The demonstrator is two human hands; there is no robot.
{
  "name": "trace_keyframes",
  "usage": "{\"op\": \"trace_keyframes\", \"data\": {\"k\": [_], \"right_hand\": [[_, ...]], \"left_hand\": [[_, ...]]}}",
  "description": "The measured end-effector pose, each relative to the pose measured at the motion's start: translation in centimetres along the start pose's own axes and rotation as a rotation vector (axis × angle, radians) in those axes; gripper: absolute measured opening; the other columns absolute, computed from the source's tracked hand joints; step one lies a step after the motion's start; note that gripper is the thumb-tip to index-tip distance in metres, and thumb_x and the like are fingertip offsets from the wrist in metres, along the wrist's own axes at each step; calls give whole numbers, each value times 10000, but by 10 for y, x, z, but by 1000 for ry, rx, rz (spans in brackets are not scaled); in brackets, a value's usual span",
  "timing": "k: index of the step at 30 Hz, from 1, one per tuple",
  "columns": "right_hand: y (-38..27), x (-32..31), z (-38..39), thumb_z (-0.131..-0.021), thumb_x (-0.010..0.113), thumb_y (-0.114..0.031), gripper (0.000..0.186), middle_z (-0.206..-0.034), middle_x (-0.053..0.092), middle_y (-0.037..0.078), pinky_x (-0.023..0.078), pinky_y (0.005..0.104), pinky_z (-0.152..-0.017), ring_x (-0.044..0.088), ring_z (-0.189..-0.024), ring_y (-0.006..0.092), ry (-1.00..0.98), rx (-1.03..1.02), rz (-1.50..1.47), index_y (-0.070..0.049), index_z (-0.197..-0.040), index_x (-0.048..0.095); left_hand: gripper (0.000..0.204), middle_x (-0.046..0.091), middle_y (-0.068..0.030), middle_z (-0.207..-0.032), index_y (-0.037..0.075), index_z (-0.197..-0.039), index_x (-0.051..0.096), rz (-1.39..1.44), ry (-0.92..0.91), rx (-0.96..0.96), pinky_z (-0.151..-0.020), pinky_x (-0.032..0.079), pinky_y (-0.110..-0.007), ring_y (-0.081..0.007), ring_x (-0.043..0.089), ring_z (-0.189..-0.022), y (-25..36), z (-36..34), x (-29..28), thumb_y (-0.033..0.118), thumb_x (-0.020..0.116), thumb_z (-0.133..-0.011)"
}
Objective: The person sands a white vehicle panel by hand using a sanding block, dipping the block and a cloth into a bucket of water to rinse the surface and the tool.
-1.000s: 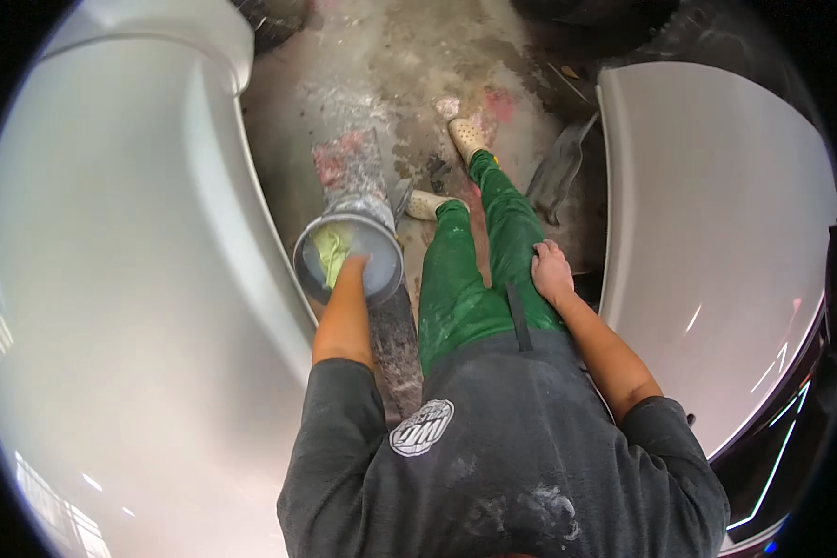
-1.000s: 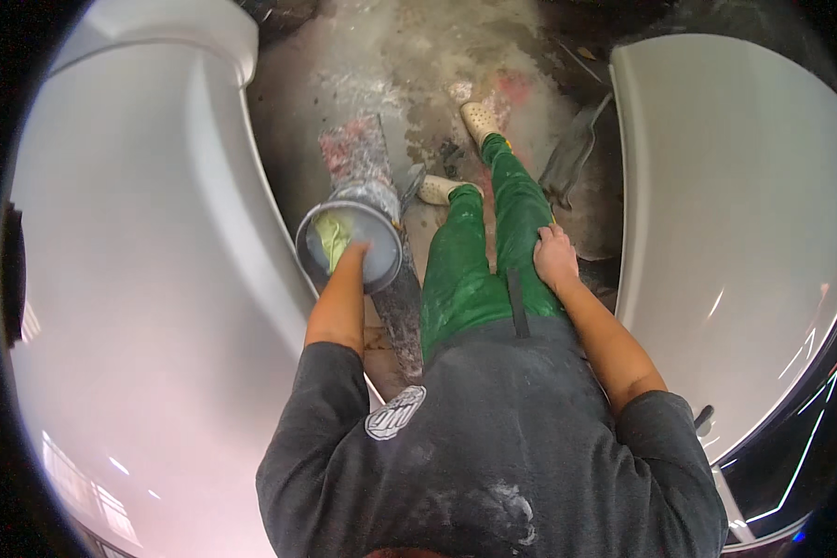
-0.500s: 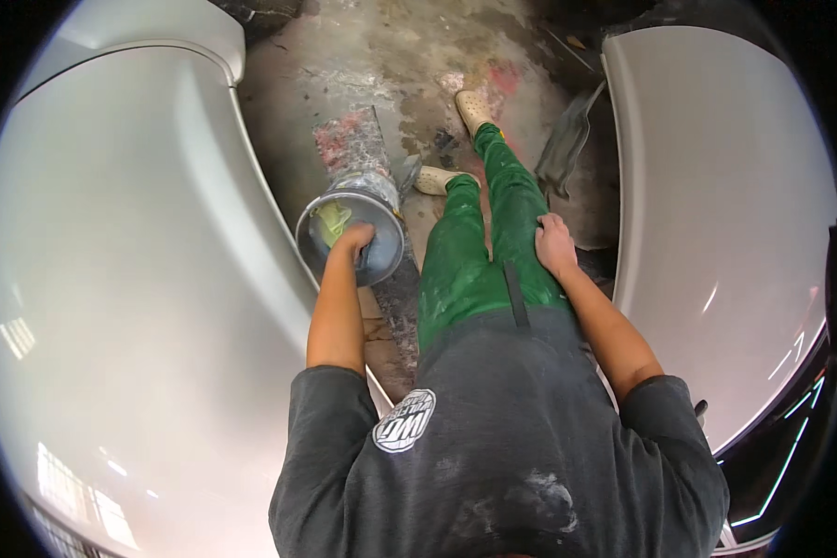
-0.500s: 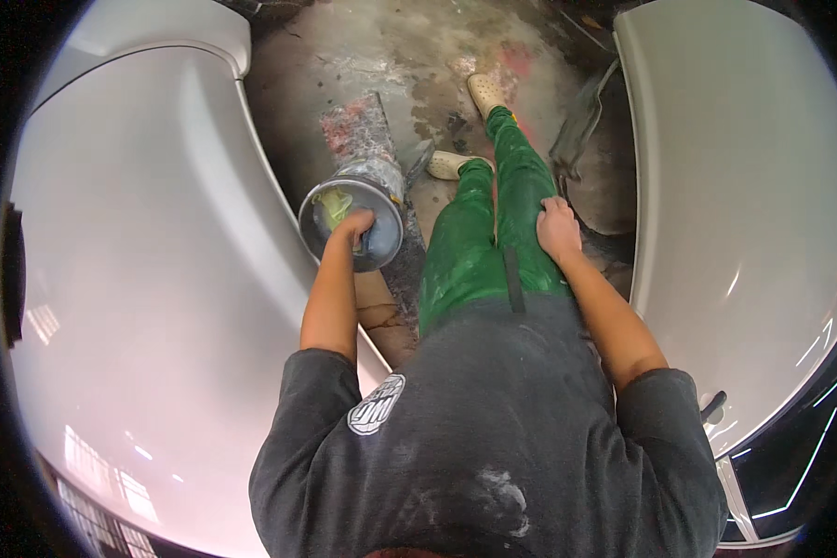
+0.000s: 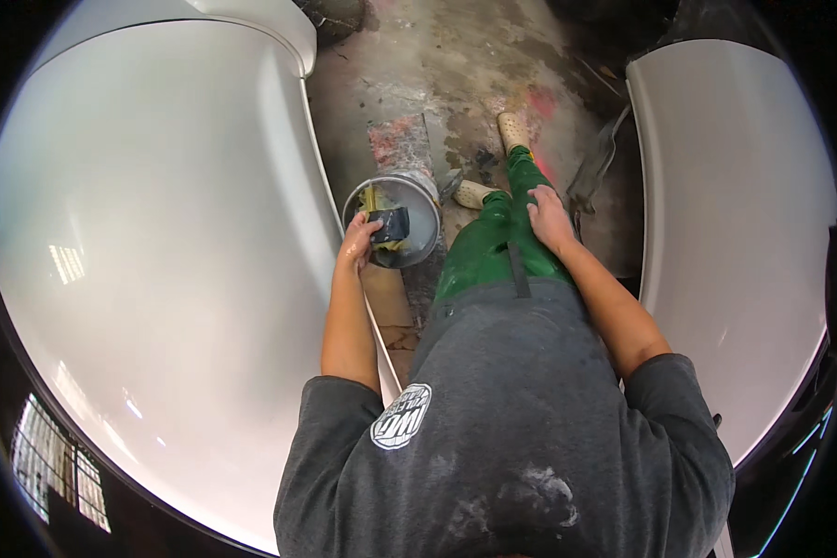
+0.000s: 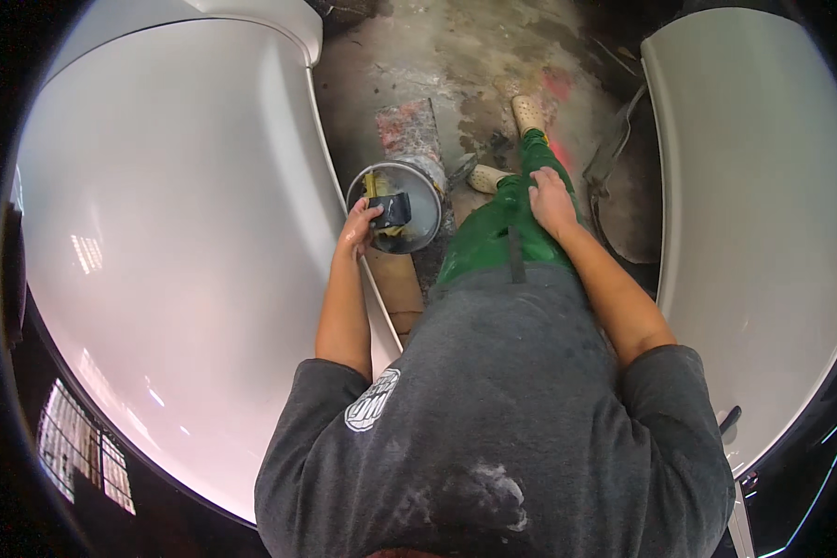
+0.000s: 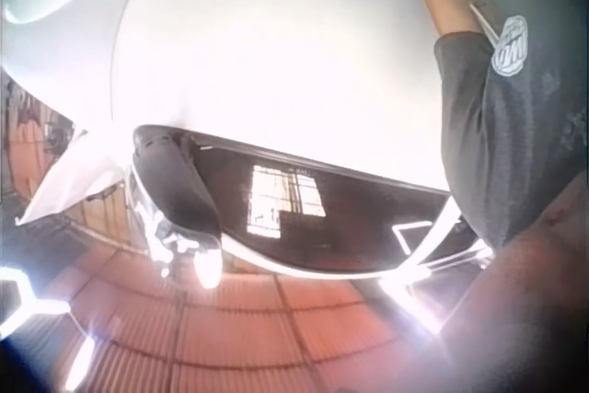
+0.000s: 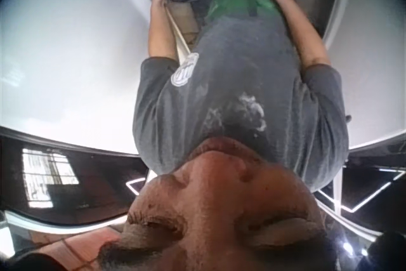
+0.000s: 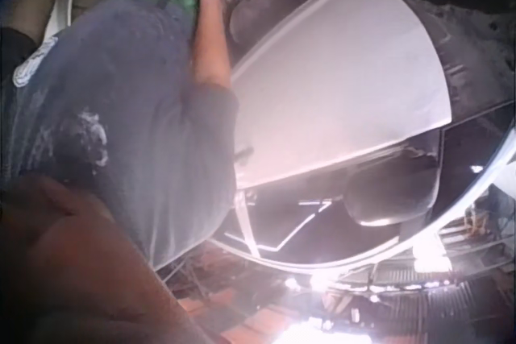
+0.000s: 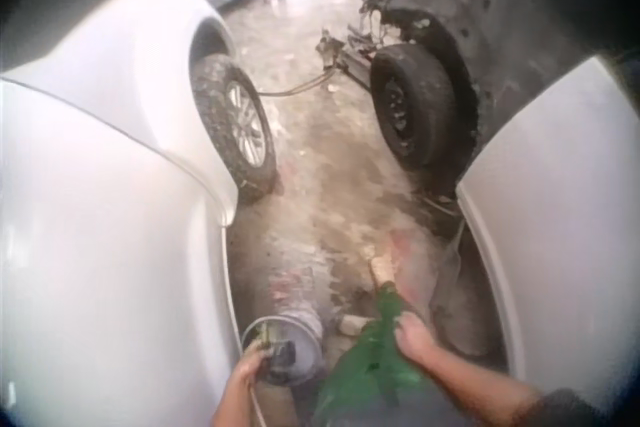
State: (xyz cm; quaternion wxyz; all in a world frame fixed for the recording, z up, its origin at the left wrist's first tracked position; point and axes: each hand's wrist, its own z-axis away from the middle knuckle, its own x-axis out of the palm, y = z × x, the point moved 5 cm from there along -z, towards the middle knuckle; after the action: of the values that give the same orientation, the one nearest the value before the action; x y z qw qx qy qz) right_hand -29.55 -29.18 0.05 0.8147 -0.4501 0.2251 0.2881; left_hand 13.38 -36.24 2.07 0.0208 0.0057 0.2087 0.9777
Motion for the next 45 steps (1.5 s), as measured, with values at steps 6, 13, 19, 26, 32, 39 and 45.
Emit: {"op": "trace_keyframes", "data": {"k": [6,13,19,26,32,39,45], "right_hand": [[-23,4,-6,-930,634,-122,335,-1395,538,242,427,457,-1108,518,-1304,412,-32,-35,-38,-15,-1245,597],[-18,6,-3,-937,624,-141,326,-1413,533,241,438,460,-1107,537,-1290,414,-42,-75,2,-17,-1239,626],[-16,1,-5,-923,636,-120,328,-1386,555,239,441,467,-1100,539,-1281,422,-57,-72,-17,-11,-1232,628],[-29,2,8,-924,638,-130,340,-1377,562,228,451,465,-1084,558,-1254,418,-130,-155,38,-16,-1245,625],[-77,31,-4,-949,625,-222,379,-1317,612,206,461,448,-1059,572,-1241,391,-307,-241,-146,-22,-1271,611],[-188,50,-29,-929,694,-281,361,-1015,717,190,529,412,-843,695,-951,331,-520,-263,-526,15,-1131,649],[-205,11,-30,-944,703,-259,277,-841,686,63,507,308,-707,626,-769,140,-581,-252,-838,4,-1028,675]], "left_hand": [[331,683,-50,-1129,58,-1242,586,-30,-29,97,-933,516,-328,-171,658,-1049,2,-2,5,96,654,-920],[470,646,-105,-1233,22,-1381,526,36,108,20,-1041,440,-369,-237,602,-1159,-16,0,21,247,649,-986],[278,677,-52,-1009,63,-1212,605,144,27,51,-840,533,-337,-184,654,-925,-52,-11,3,264,619,-1020],[205,661,-31,-942,50,-1145,578,185,167,80,-700,545,-279,-131,644,-788,-52,2,8,102,672,-971],[288,659,-67,-1067,40,-1235,525,303,61,131,-813,575,-344,-173,662,-932,-21,19,36,117,655,-990],[262,633,-53,-1070,88,-1175,511,331,-6,273,-879,582,-397,-169,651,-1012,43,58,91,100,680,-974],[289,626,-28,-1057,106,-1148,510,310,-34,315,-843,568,-372,-146,647,-964,86,99,121,100,718,-948]]}}
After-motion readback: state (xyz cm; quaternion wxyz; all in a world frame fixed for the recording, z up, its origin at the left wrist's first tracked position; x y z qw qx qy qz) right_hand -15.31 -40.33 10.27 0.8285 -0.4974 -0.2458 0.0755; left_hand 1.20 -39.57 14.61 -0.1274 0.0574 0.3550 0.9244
